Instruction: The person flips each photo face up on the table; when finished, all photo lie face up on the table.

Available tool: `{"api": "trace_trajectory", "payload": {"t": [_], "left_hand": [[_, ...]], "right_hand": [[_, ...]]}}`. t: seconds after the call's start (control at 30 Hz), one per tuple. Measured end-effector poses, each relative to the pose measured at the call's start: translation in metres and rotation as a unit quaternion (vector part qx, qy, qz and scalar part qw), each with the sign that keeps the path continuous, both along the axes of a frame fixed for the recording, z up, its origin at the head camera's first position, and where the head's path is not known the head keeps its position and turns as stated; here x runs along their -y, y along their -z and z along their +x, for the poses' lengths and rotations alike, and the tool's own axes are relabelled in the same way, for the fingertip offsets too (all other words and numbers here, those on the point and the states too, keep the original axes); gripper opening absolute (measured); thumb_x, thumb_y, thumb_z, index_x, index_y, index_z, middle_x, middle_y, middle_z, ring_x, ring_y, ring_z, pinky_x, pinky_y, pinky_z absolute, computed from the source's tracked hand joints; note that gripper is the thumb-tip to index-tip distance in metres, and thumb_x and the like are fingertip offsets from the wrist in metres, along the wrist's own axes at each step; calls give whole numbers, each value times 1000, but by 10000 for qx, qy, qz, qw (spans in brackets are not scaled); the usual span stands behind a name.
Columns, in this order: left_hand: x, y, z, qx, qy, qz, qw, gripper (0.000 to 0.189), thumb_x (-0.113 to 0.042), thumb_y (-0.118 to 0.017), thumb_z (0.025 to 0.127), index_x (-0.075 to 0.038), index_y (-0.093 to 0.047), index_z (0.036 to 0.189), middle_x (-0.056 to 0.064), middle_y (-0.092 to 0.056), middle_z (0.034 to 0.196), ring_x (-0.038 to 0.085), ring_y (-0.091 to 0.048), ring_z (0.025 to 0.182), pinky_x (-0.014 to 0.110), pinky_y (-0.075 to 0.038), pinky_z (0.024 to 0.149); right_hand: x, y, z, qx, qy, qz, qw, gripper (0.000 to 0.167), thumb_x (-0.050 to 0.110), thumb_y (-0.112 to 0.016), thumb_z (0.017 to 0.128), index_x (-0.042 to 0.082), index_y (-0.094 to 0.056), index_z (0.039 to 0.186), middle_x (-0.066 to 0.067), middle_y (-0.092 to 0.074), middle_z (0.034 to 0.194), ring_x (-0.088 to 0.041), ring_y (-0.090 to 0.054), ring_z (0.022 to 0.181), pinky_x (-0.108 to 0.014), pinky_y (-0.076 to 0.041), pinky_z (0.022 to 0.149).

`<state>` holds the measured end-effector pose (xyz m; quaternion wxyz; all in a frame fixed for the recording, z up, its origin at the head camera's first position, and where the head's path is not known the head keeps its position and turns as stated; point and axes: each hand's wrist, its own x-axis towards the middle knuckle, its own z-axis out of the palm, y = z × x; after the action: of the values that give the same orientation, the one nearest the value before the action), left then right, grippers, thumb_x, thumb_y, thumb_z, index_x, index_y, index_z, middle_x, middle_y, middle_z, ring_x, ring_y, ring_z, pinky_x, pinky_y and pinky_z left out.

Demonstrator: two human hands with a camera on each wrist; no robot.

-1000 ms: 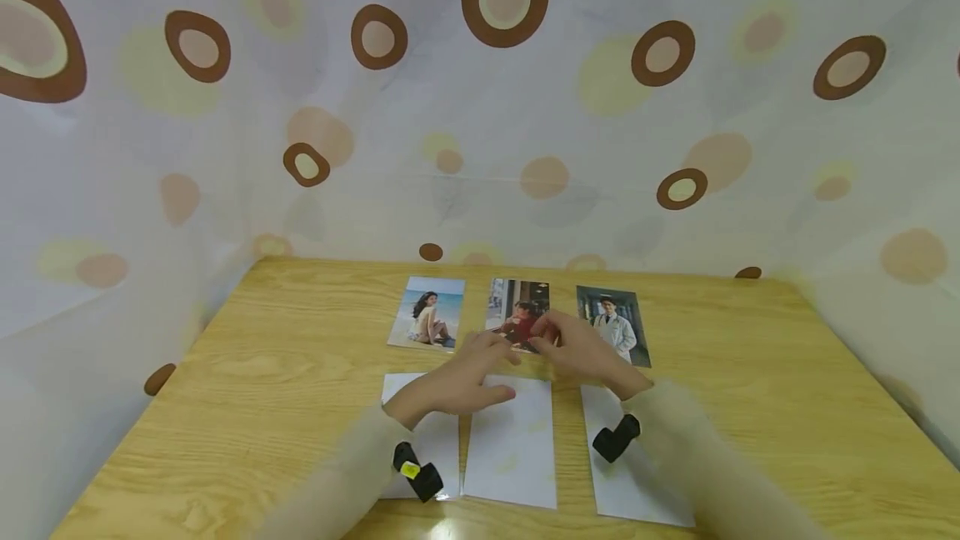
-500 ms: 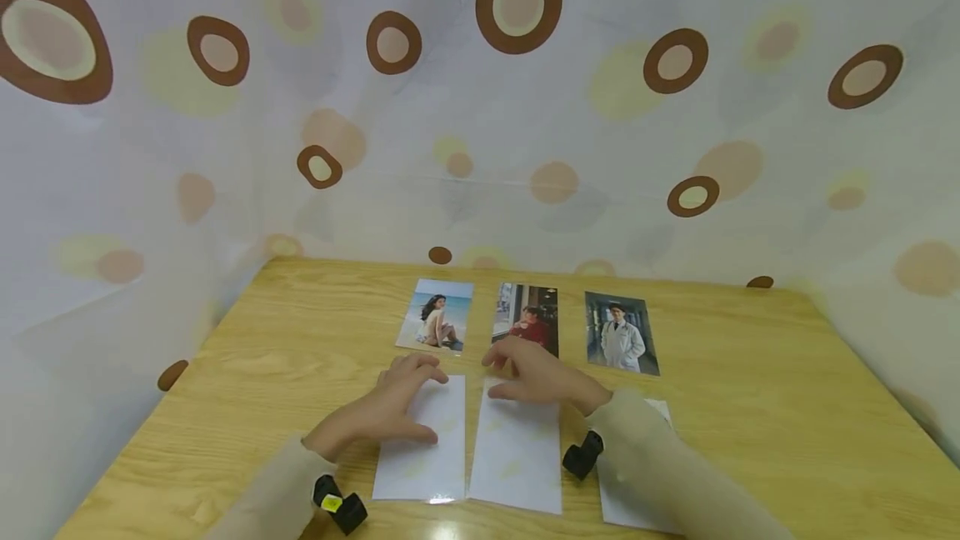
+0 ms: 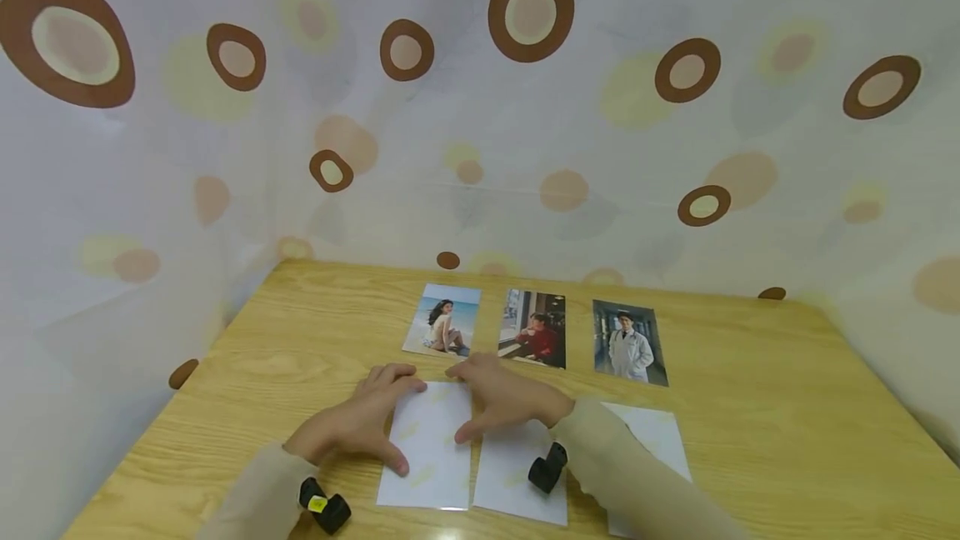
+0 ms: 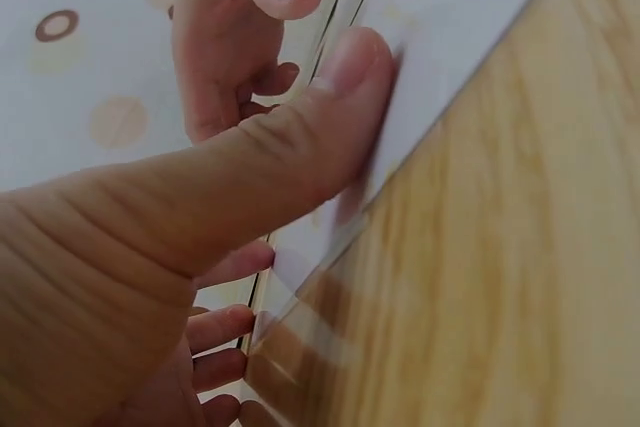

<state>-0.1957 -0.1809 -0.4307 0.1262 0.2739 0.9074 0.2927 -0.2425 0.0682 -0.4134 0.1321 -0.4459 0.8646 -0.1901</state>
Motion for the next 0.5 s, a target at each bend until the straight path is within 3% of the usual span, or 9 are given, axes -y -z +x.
{"api": "trace_trajectory", "payload": {"t": [0.23,0.5], "left_hand": [[-3,0,1,-21,24,28,10000,104,-44,-89,58,-4,-41,141,23,-25,150,41,-22,135,66,-20,107],[-3,2,1,25,-145,172,9997,129,-40,-90,59,-4,-10,153,24,-19,151,44,-17,138,68,-14,108]], "right_hand": [[11,1,2,27,427,332,9985,82,33,-87,69,3,-48,135,-13,-50,123,-23,-40,108,-36,-40,92],[16,5,-4,35,633,200,9978,76,28,-91,62,2,-55,124,-13,-52,116,-22,-40,103,-36,-38,87]]}}
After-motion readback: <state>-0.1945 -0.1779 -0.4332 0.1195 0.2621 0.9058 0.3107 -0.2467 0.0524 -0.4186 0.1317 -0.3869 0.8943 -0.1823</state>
